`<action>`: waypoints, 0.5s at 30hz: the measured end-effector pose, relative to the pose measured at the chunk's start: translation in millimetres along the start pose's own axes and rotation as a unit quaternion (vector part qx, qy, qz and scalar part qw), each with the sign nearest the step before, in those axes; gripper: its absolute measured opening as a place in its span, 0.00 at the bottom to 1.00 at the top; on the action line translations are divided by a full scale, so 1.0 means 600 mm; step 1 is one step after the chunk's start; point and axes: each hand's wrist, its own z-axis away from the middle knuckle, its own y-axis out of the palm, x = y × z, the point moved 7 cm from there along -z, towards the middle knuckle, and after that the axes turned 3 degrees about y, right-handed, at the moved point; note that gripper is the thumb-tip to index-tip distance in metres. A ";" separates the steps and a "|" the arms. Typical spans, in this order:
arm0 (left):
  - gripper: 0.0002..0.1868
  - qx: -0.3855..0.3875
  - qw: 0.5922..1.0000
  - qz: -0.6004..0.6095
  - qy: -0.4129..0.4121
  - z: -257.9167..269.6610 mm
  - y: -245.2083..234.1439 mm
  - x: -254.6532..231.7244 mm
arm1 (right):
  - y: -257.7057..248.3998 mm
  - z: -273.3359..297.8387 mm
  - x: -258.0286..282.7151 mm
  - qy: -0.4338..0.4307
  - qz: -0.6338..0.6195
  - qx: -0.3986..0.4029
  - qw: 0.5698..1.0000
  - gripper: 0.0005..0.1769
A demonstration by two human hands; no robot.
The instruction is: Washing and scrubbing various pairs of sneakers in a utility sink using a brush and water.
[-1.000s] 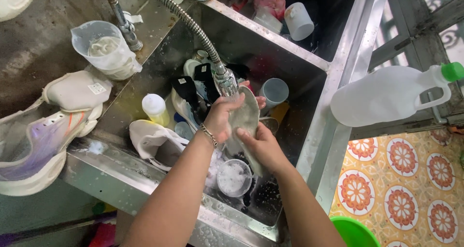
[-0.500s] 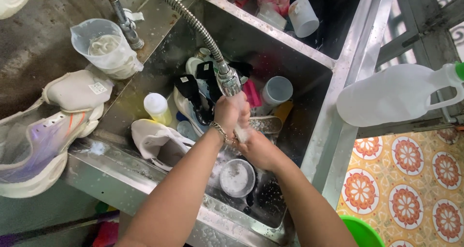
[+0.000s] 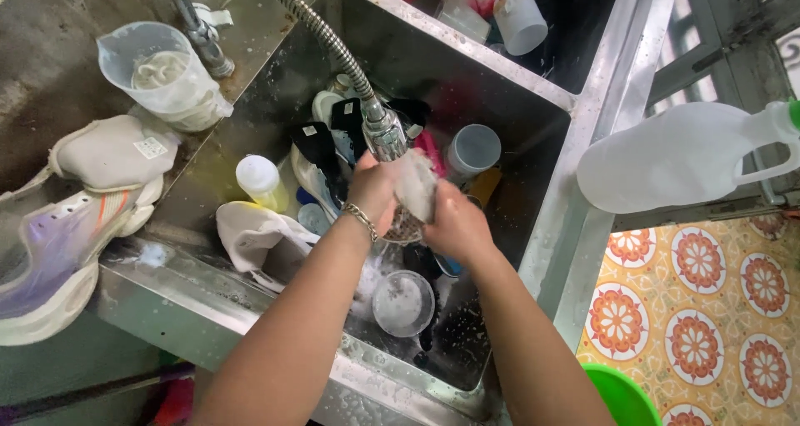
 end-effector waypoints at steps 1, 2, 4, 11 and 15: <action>0.33 -0.001 1.000 -0.001 -0.002 -0.010 -0.014 0.003 | 0.015 -0.018 -0.011 0.001 0.000 0.001 1.000 0.41; 0.34 -0.063 0.997 -0.034 -0.033 -0.020 -0.042 0.010 | 0.028 -0.038 -0.017 -0.014 0.077 -0.007 0.997 0.41; 0.36 -0.126 0.988 -0.066 -0.065 -0.038 -0.083 0.018 | 0.077 -0.084 -0.048 -0.030 0.153 -0.016 0.988 0.41; 0.34 -0.136 0.990 0.004 -0.032 -0.010 -0.110 -0.032 | 0.152 -0.058 0.015 -0.099 0.311 -0.031 0.945 0.33; 0.33 -0.080 0.993 0.058 -0.060 -0.018 -0.110 -0.023 | 0.014 0.055 0.166 -0.057 0.439 -0.256 0.859 0.31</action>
